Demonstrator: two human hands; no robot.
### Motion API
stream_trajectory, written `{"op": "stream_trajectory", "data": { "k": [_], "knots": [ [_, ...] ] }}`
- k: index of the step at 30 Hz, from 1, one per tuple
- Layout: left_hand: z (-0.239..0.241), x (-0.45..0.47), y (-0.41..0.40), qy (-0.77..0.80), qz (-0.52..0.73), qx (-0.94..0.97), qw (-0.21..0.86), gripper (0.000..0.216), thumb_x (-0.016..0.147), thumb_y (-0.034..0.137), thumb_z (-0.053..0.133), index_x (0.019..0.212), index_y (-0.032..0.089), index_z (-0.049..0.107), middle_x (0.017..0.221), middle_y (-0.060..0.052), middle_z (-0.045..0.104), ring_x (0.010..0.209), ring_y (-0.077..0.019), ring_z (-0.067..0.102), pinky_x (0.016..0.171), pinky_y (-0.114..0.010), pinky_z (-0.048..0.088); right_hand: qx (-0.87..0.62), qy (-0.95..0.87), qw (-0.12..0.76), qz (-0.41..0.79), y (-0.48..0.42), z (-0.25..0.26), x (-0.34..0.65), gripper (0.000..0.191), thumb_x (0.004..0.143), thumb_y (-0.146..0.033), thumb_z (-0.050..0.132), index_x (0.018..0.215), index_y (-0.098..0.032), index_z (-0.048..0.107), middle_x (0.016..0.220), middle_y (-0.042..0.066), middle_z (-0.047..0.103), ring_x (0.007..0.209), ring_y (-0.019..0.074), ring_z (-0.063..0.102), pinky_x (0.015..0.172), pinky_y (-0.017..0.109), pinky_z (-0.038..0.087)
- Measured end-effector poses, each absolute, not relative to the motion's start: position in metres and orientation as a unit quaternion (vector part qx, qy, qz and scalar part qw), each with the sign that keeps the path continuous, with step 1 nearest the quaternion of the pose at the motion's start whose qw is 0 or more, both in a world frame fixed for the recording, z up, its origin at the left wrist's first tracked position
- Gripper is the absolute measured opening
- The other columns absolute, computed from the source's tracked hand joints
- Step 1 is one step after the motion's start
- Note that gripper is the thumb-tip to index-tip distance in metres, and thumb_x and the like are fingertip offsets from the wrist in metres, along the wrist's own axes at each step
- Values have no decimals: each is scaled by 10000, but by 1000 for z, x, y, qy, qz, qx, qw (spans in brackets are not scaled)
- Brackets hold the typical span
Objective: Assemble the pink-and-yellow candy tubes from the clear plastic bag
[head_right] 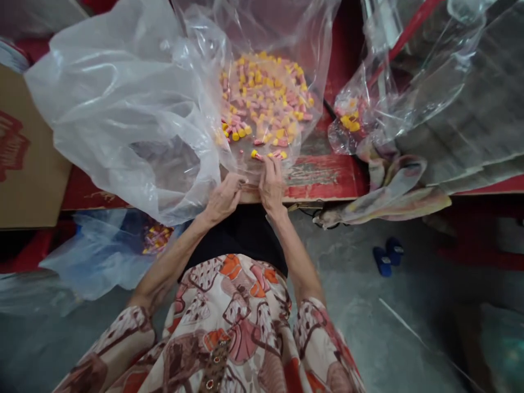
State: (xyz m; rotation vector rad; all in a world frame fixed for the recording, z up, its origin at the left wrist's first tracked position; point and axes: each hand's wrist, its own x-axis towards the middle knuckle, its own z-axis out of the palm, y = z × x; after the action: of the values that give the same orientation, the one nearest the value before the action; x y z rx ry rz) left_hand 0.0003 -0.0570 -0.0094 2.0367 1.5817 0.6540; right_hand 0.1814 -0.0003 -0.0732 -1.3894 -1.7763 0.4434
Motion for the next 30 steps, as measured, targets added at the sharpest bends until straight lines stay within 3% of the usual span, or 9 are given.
{"op": "stream_trajectory", "data": {
  "k": [3, 5, 9, 14, 17, 23, 25, 28, 30],
  "knots": [
    [-17, -18, -51, 564, 294, 682, 361, 474, 982, 215, 688, 1438, 206, 557, 1109, -41, 690, 883, -155, 687, 887, -304, 617, -541, -747, 346, 172, 24, -63, 165, 521, 1171, -177, 310, 1623, -181, 569, 1626, 173, 597, 1517, 258, 573, 1238, 428, 536],
    [-15, -30, -54, 555, 351, 622, 425, 549, 992, 365, 778, 1464, 233, 530, 1093, -27, 686, 801, -128, 672, 780, -272, 617, -543, -761, 307, 176, 36, -61, 156, 505, 1164, -177, 360, 1615, -208, 585, 1581, 174, 640, 1458, 298, 626, 1185, 436, 573],
    [-9, -34, -67, 551, 419, 611, 385, 627, 996, 583, 831, 1464, 262, 562, 1194, -71, 707, 963, -179, 742, 864, -306, 651, -558, -759, 280, 188, 45, -68, 152, 442, 1172, -203, 376, 1510, -213, 661, 1463, 161, 708, 1304, 310, 711, 1133, 454, 599],
    [-23, -12, -73, 566, 341, 723, 203, 377, 1149, 396, 581, 1474, 205, 597, 1305, -139, 728, 1180, -257, 748, 1094, -417, 625, -543, -746, 333, 196, 43, -79, 161, 484, 1164, -250, 380, 1602, -229, 584, 1563, 158, 672, 1416, 322, 665, 1181, 510, 593],
    [-22, -6, -68, 527, 238, 800, 160, 348, 1139, 235, 467, 1434, 169, 640, 1372, -179, 731, 1351, -311, 702, 1202, -484, 567, -531, -739, 362, 201, 42, -80, 164, 508, 1158, -295, 412, 1649, -255, 537, 1547, 158, 692, 1434, 329, 661, 1175, 538, 603],
    [-6, -7, -68, 541, 291, 774, 150, 398, 1133, 212, 508, 1526, 184, 572, 1431, -179, 708, 1378, -302, 683, 1209, -471, 553, -510, -748, 388, 172, 34, -71, 164, 521, 1145, -244, 407, 1657, -236, 506, 1637, 172, 621, 1474, 304, 631, 1216, 491, 570],
    [-14, -11, -68, 537, 316, 761, 180, 342, 1122, 218, 529, 1456, 188, 597, 1356, -165, 726, 1287, -286, 716, 1170, -470, 579, -499, -755, 393, 164, 34, -69, 162, 535, 1136, -232, 425, 1667, -231, 483, 1686, 177, 569, 1551, 311, 569, 1270, 520, 527],
    [-25, -21, -68, 529, 335, 721, 297, 335, 1091, 283, 641, 1411, 205, 580, 1109, -76, 740, 953, -193, 747, 925, -360, 658, -498, -757, 383, 179, 36, -70, 159, 524, 1146, -253, 426, 1668, -231, 468, 1661, 185, 578, 1580, 333, 544, 1292, 577, 501],
    [-24, -29, -70, 529, 376, 658, 382, 425, 1068, 377, 734, 1423, 227, 555, 1082, -41, 729, 869, -147, 723, 803, -281, 644, -500, -754, 378, 193, 37, -71, 159, 502, 1168, -285, 406, 1663, -226, 466, 1626, 189, 601, 1550, 330, 568, 1284, 575, 506]
  ]
}}
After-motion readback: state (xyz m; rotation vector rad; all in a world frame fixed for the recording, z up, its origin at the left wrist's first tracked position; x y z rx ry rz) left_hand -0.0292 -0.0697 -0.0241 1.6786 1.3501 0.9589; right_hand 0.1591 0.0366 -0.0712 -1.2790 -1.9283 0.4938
